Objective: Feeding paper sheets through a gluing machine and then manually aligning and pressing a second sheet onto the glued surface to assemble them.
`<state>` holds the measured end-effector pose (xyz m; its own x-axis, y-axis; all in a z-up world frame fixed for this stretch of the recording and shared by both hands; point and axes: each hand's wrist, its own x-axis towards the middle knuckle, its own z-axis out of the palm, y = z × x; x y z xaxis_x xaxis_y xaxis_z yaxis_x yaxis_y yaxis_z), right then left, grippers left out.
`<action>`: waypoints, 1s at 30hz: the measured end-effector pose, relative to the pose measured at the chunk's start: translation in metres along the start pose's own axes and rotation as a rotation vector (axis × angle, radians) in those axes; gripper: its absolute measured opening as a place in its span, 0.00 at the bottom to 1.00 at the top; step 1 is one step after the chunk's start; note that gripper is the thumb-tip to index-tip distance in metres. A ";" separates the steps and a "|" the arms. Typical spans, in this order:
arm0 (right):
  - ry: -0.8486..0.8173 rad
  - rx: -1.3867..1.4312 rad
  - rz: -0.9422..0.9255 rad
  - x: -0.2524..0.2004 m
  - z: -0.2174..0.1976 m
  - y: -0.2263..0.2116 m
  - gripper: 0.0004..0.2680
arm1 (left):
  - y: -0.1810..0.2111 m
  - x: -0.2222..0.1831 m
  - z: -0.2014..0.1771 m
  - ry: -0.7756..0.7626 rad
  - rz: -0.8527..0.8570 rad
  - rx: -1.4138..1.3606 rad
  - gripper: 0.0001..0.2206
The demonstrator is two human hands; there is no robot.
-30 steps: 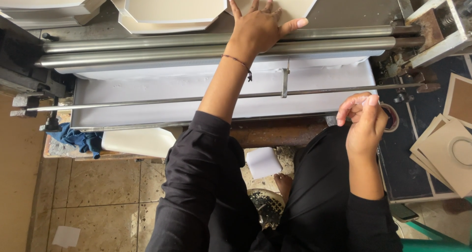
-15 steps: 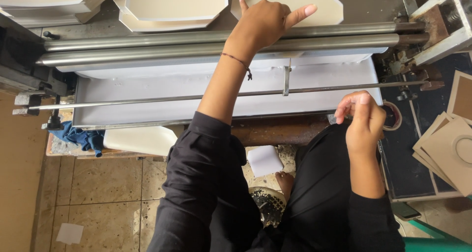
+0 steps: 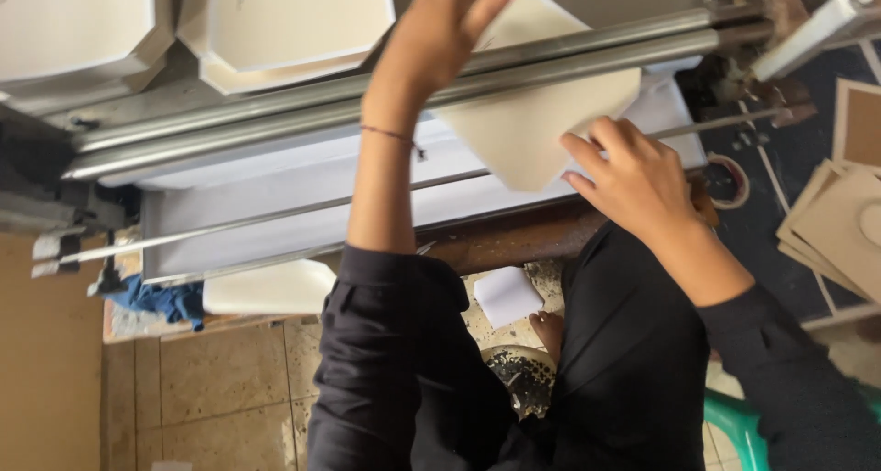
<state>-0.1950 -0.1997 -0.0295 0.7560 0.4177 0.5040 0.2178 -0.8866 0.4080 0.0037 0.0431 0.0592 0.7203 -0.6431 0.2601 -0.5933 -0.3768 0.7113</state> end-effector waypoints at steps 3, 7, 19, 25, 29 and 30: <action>0.022 -0.078 -0.040 0.006 -0.016 -0.002 0.09 | -0.016 -0.001 -0.014 0.102 -0.008 0.088 0.35; -0.117 -0.017 -0.115 -0.004 -0.058 -0.002 0.09 | -0.064 -0.002 -0.024 0.335 0.103 0.294 0.23; 0.075 0.079 0.009 -0.011 -0.163 0.016 0.10 | -0.087 -0.017 -0.036 0.164 -0.494 0.474 0.42; 0.167 0.155 0.173 -0.018 -0.192 0.015 0.10 | -0.120 -0.015 -0.025 0.244 -0.368 0.583 0.33; 0.185 0.350 0.187 -0.020 -0.206 0.018 0.11 | -0.124 -0.017 -0.026 0.308 -0.331 0.560 0.28; 0.188 0.351 0.188 -0.021 -0.205 0.015 0.11 | -0.127 -0.019 -0.027 0.308 -0.330 0.564 0.28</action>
<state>-0.3343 -0.1806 0.1223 0.6841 0.2423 0.6880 0.3081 -0.9509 0.0285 0.0753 0.1209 -0.0182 0.9133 -0.2504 0.3214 -0.3626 -0.8593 0.3609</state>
